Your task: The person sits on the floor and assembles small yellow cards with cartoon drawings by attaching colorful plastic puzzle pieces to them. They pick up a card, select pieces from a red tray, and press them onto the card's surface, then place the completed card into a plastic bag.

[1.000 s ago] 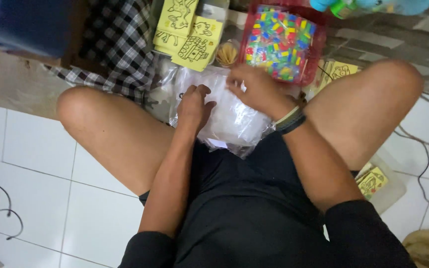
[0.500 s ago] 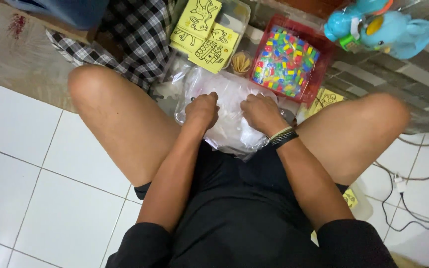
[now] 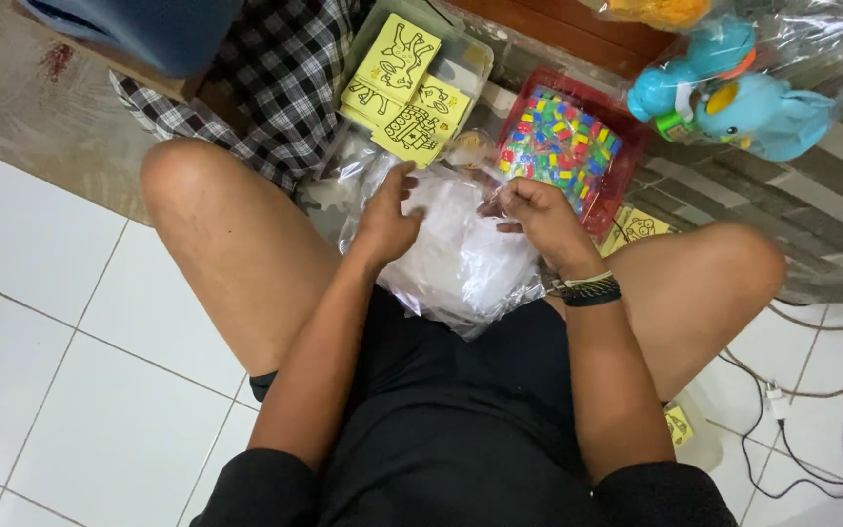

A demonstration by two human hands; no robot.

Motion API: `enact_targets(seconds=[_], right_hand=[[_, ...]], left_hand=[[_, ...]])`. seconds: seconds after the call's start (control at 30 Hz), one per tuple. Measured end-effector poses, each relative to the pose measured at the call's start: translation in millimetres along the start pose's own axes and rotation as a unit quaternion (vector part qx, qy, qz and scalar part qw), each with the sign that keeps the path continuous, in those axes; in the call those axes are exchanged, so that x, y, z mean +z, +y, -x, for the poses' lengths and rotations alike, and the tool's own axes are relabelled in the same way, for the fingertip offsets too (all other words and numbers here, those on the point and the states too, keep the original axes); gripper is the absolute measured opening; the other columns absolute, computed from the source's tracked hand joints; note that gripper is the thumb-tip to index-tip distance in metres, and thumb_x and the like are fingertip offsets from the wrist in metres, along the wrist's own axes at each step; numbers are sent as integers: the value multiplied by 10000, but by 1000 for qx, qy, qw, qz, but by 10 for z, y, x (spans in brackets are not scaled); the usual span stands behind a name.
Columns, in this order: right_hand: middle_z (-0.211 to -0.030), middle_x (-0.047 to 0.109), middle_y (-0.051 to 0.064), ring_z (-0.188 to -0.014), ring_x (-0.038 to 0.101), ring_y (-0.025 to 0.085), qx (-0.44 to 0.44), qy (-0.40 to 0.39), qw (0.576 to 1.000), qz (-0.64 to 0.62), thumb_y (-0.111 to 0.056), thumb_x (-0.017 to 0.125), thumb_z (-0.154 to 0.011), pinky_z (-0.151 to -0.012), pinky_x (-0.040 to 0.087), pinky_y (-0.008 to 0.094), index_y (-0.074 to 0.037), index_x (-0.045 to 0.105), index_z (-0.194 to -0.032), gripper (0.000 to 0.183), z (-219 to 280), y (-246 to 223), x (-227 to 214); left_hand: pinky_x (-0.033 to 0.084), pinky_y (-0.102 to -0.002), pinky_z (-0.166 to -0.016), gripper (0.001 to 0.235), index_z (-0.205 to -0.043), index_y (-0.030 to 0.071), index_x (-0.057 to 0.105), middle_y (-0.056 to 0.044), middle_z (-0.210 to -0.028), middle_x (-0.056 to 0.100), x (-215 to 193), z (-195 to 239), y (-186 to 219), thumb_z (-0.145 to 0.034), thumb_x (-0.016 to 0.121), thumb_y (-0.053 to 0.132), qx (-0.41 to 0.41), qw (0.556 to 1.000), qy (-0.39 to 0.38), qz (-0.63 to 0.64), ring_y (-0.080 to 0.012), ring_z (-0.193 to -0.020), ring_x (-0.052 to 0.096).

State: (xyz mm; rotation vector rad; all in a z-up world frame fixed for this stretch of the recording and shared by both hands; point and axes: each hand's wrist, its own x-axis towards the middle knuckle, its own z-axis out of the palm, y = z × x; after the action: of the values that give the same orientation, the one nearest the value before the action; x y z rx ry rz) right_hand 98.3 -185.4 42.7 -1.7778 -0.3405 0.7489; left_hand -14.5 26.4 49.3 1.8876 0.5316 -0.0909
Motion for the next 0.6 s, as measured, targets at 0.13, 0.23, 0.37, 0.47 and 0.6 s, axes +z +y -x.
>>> enact_targets(seconds=[0.13, 0.23, 0.37, 0.47, 0.6], right_hand=[[-996, 729, 57, -946, 734, 170, 45, -37, 980, -189, -181, 551, -1074, -809, 668, 446, -71, 651, -1033, 154, -26, 57, -7], [-980, 733, 67, -898, 723, 160, 48, -68, 968, -238, -207, 567, -1064, -832, 666, 489, -48, 667, -1070, 188, -11, 91, 65], [-1001, 780, 76, -919, 768, 167, 59, -99, 959, -259, -294, 564, -1061, -812, 674, 442, -75, 673, -1022, 248, -37, 88, 96], [-1141, 745, 172, -1027, 757, 275, 44, -97, 956, -274, -446, 543, -1034, -848, 653, 504, -31, 635, -1197, 456, -52, 126, 126], [-1108, 720, 135, -976, 756, 250, 6, -60, 971, -229, -176, 746, -933, -784, 678, 424, -9, 614, -1256, 387, -12, 90, 209]], left_hand=[[239, -712, -1172, 819, -1571, -28, 275, -375, -1488, 475, 23, 80, 186, -907, 743, 81, 53, 973, -111, 197, -568, -1477, 300], [614, -370, -880, 651, -1427, -7, 495, -208, -1106, 715, 267, -158, -243, -858, 811, 16, 73, 944, -86, 309, -218, -990, 712], [660, -275, -680, 305, -1168, -9, 667, -104, -911, 712, 338, -304, -421, -876, 754, 1, 51, 945, -40, 321, -154, -774, 711], [661, -300, -670, 258, -1123, -10, 698, -103, -875, 694, 295, -275, -400, -879, 768, 36, 46, 958, 7, 284, -159, -760, 699], [658, -301, -667, 218, -1085, -9, 718, -102, -839, 675, 353, -315, -447, -887, 782, 54, 62, 960, 47, 270, -173, -752, 715]])
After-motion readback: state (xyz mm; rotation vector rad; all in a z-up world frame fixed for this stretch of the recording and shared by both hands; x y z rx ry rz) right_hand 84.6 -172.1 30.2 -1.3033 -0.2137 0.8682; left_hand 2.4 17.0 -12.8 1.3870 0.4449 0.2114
